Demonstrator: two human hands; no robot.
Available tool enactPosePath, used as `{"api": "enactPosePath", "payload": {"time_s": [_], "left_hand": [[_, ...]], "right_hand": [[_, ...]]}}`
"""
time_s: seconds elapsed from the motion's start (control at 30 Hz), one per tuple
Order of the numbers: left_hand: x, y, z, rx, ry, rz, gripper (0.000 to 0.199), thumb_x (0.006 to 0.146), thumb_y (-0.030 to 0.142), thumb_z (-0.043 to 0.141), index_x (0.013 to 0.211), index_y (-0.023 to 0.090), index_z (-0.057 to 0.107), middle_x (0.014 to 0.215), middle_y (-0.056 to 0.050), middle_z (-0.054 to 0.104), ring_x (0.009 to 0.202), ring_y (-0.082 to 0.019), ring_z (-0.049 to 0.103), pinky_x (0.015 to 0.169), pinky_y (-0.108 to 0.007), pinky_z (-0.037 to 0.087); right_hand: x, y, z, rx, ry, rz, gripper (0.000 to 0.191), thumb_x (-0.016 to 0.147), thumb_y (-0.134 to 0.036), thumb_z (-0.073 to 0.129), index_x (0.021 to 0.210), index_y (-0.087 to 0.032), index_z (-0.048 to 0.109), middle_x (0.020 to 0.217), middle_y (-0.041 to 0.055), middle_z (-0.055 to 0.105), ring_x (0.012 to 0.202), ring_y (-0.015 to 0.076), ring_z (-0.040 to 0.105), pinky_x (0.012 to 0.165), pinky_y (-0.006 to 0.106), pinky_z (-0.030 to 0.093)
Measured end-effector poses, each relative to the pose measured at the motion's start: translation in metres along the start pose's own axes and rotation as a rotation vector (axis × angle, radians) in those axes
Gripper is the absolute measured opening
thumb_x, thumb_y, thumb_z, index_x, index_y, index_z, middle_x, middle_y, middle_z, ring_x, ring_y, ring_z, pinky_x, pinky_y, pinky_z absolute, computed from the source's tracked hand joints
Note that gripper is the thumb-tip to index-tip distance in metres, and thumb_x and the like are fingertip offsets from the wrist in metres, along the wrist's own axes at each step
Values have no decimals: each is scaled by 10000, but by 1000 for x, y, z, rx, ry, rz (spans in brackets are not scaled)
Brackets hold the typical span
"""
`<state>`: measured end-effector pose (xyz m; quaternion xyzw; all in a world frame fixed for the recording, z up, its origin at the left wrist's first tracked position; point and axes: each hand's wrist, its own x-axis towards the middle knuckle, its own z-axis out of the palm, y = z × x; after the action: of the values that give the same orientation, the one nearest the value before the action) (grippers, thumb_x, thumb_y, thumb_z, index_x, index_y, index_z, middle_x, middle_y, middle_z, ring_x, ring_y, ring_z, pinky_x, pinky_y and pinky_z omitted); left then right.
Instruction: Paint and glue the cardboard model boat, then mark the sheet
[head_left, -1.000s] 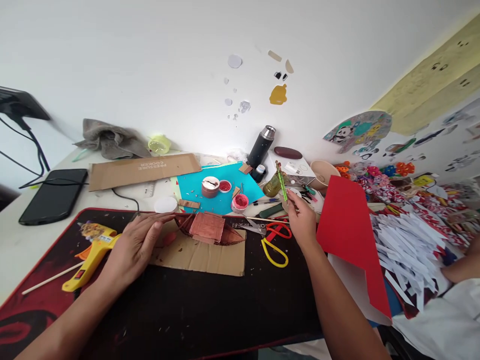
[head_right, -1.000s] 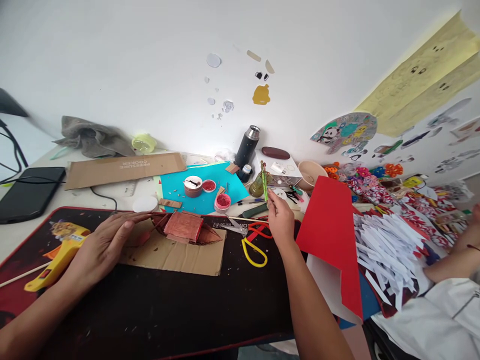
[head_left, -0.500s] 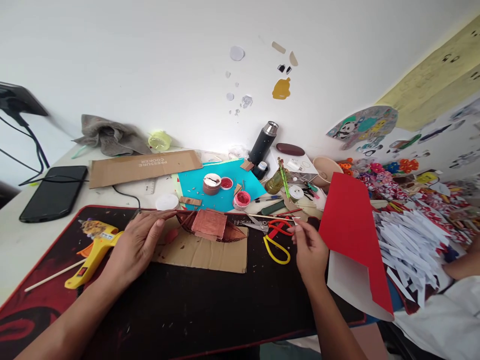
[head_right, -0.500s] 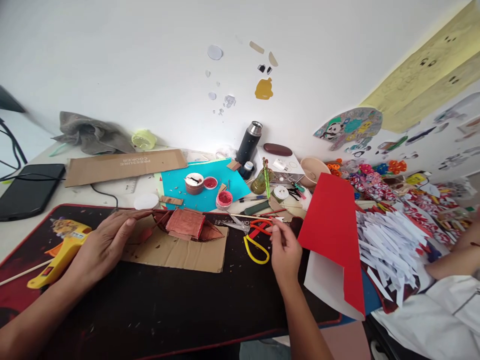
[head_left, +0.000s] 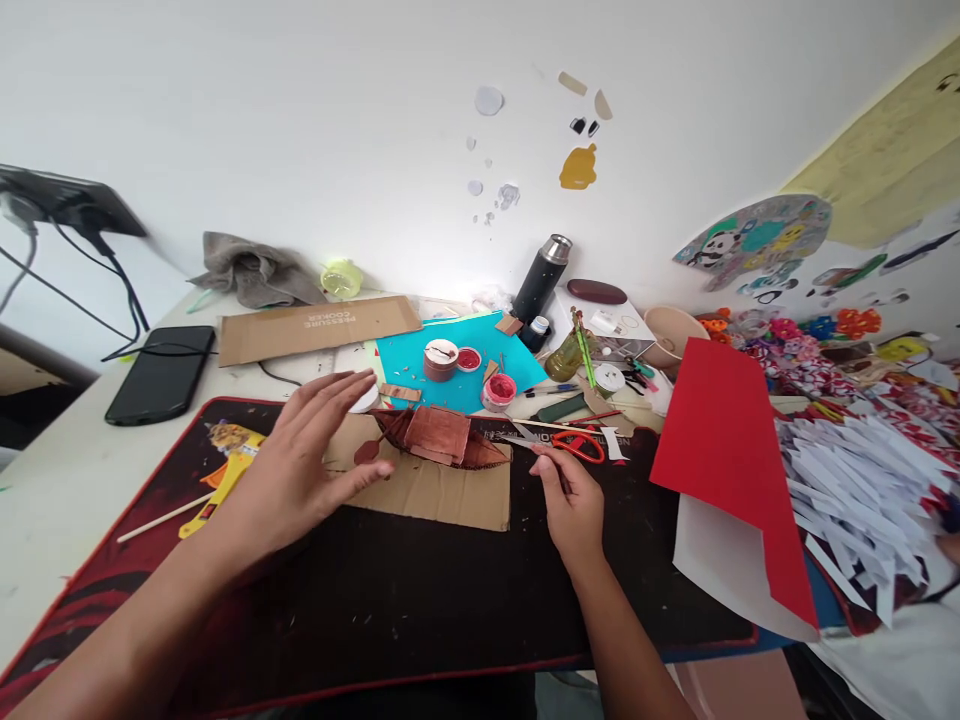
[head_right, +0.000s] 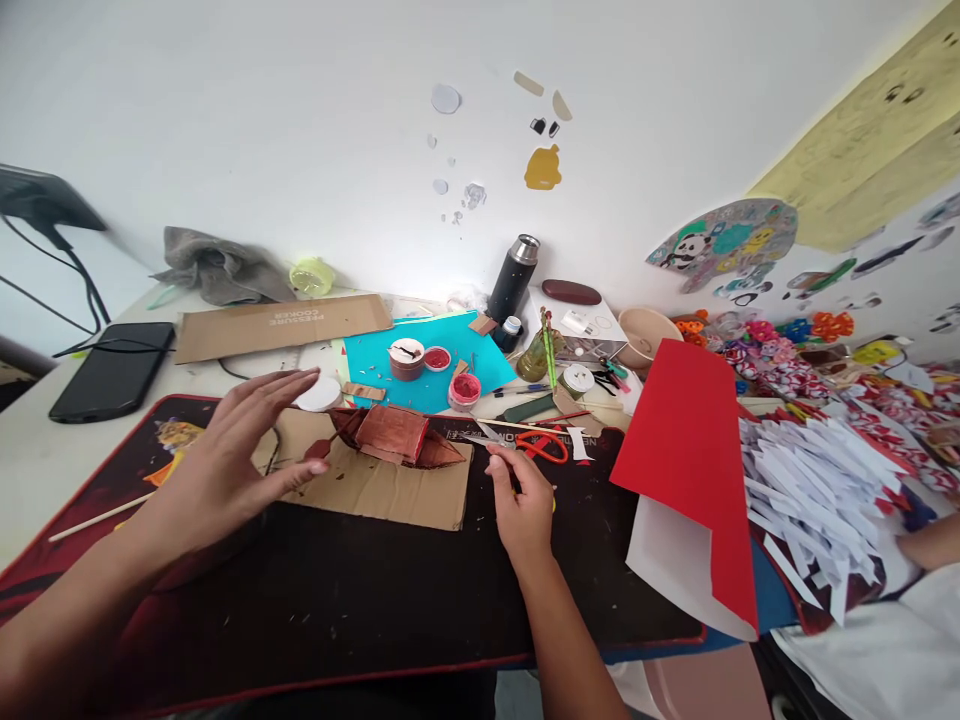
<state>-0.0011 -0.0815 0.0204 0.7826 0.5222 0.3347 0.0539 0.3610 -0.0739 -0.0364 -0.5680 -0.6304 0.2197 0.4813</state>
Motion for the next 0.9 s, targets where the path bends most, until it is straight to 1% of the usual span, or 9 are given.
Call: {"api": "enactPosePath", "payload": {"time_s": [0.1, 0.2, 0.33, 0.4, 0.47, 0.57, 0.67, 0.77, 0.9], "left_hand": [[20, 7, 3, 31, -128, 148, 941, 1031, 723, 657, 1789, 338, 254, 1743, -118, 527, 1616, -408, 432, 1281, -596, 452], [41, 11, 13, 123, -298, 232, 995, 1031, 636, 697, 1812, 280, 193, 1810, -150, 432, 1674, -440, 336, 1322, -640, 366], [63, 21, 28, 259, -516, 252, 1045, 963, 494, 793, 1794, 184, 241, 1854, -189, 331, 1731, -441, 205, 1389, -653, 175], [71, 27, 33, 305, -604, 242, 1049, 936, 460, 811, 1787, 183, 264, 1849, -191, 343, 1741, -428, 184, 1396, -639, 137], [76, 33, 37, 329, -675, 222, 1057, 909, 448, 828, 1780, 193, 287, 1825, -191, 395, 1737, -428, 200, 1390, -636, 142], [81, 36, 39, 344, -742, 192, 1037, 890, 427, 832, 1768, 219, 322, 1799, -176, 447, 1715, -432, 258, 1375, -635, 171], [85, 35, 40, 346, -751, 182, 951, 922, 411, 784, 1752, 243, 352, 1766, -161, 500, 1684, -422, 321, 1357, -625, 204], [88, 34, 41, 334, -776, 175, 892, 951, 409, 735, 1743, 241, 363, 1757, -157, 513, 1674, -423, 330, 1345, -627, 214], [90, 33, 43, 320, -808, 193, 899, 928, 388, 734, 1738, 244, 372, 1723, -158, 550, 1647, -437, 350, 1329, -640, 223]], "right_hand": [[-5, 1, 1, -13, 20, 43, 358, 1077, -477, 625, 1053, -218, 873, 803, 50, 803, 768, 246, 786, 795, 359, 643], [-7, -1, -1, -15, 27, 77, 411, 1073, -524, 614, 1034, -209, 875, 748, 33, 771, 693, 227, 742, 729, 336, 618], [-7, -5, -3, -12, 29, 113, 459, 1064, -561, 610, 1070, -193, 884, 685, 8, 720, 590, 193, 657, 654, 312, 579], [-8, -6, -3, 0, 24, 119, 477, 1058, -574, 612, 1065, -186, 890, 660, 3, 696, 567, 186, 637, 619, 299, 561], [-9, -7, -4, 6, 25, 125, 504, 1054, -602, 612, 1049, -183, 893, 644, 3, 679, 555, 184, 629, 587, 289, 544], [-9, -6, -5, -2, 32, 126, 546, 1048, -646, 610, 1033, -182, 897, 627, 0, 662, 527, 174, 602, 550, 278, 519], [-10, -6, -5, 2, 26, 130, 560, 1046, -657, 610, 1040, -180, 903, 615, -2, 651, 502, 165, 579, 513, 269, 487], [-10, -6, -4, 10, 17, 129, 560, 1047, -652, 608, 1049, -177, 906, 616, 0, 653, 497, 161, 569, 500, 263, 476], [-10, -6, -5, 9, 7, 136, 578, 1045, -665, 602, 1058, -173, 907, 615, 8, 661, 488, 161, 556, 472, 259, 458]]}}
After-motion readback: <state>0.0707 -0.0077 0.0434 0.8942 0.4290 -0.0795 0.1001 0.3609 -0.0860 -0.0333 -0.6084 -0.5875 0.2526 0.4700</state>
